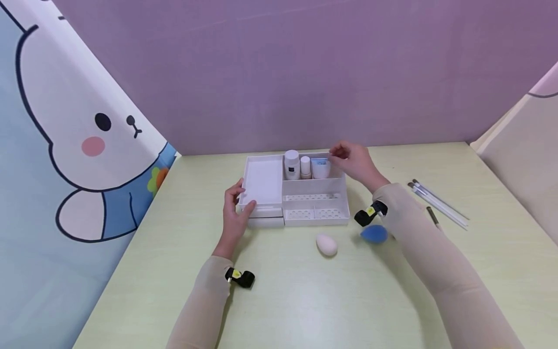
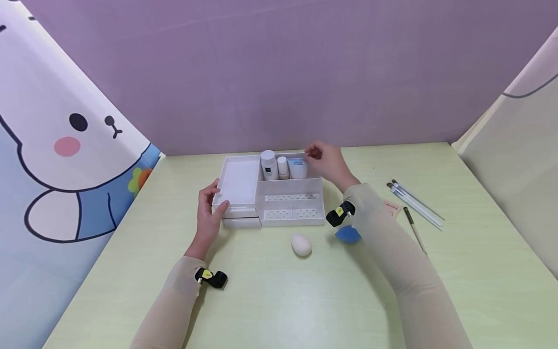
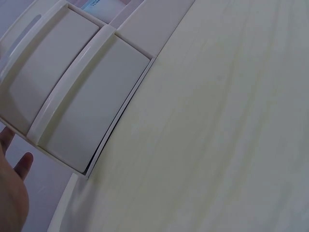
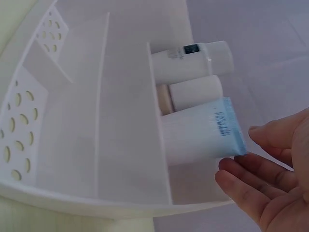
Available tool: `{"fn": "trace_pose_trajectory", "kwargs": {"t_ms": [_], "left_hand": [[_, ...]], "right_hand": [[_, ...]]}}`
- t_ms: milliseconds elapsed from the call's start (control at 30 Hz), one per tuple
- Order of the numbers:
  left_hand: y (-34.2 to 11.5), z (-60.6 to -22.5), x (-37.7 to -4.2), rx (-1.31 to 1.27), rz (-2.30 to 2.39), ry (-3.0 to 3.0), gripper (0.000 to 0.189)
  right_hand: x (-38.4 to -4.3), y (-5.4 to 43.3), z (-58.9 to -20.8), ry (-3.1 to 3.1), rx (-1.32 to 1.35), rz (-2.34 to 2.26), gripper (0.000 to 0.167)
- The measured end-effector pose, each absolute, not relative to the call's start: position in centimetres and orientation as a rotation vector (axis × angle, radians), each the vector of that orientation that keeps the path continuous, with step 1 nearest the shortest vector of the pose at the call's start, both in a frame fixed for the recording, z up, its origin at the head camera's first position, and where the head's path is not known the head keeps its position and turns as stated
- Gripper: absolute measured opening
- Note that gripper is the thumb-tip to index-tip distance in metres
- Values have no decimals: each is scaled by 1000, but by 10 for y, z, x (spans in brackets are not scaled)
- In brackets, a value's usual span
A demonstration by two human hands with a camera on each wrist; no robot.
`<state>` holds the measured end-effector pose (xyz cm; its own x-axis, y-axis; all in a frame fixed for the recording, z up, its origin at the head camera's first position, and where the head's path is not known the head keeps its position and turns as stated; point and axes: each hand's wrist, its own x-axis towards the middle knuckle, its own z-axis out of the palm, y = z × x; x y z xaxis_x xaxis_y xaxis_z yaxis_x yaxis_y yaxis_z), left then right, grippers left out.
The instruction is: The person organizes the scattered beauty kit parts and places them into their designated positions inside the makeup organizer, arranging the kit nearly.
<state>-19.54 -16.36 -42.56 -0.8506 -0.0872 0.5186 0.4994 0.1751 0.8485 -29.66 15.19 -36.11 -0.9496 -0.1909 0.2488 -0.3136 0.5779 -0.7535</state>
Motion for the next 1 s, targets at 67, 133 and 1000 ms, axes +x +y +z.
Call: {"fn": "trace_pose_trajectory", "kwargs": {"t_ms": [67, 133, 1000], "left_hand": [[-164, -426, -196, -385, -1723, -2006, 37], [-164, -425, -195, -384, -1724, -2009, 37], [-163, -423, -192, -389, -1694, -2013, 38]], "right_hand": [[-295, 155, -358, -2631, 426, 1322, 22], [-293, 159, -356, -2611, 416, 1327, 23], [-246, 241, -355, -2708, 287, 1339, 38]]}}
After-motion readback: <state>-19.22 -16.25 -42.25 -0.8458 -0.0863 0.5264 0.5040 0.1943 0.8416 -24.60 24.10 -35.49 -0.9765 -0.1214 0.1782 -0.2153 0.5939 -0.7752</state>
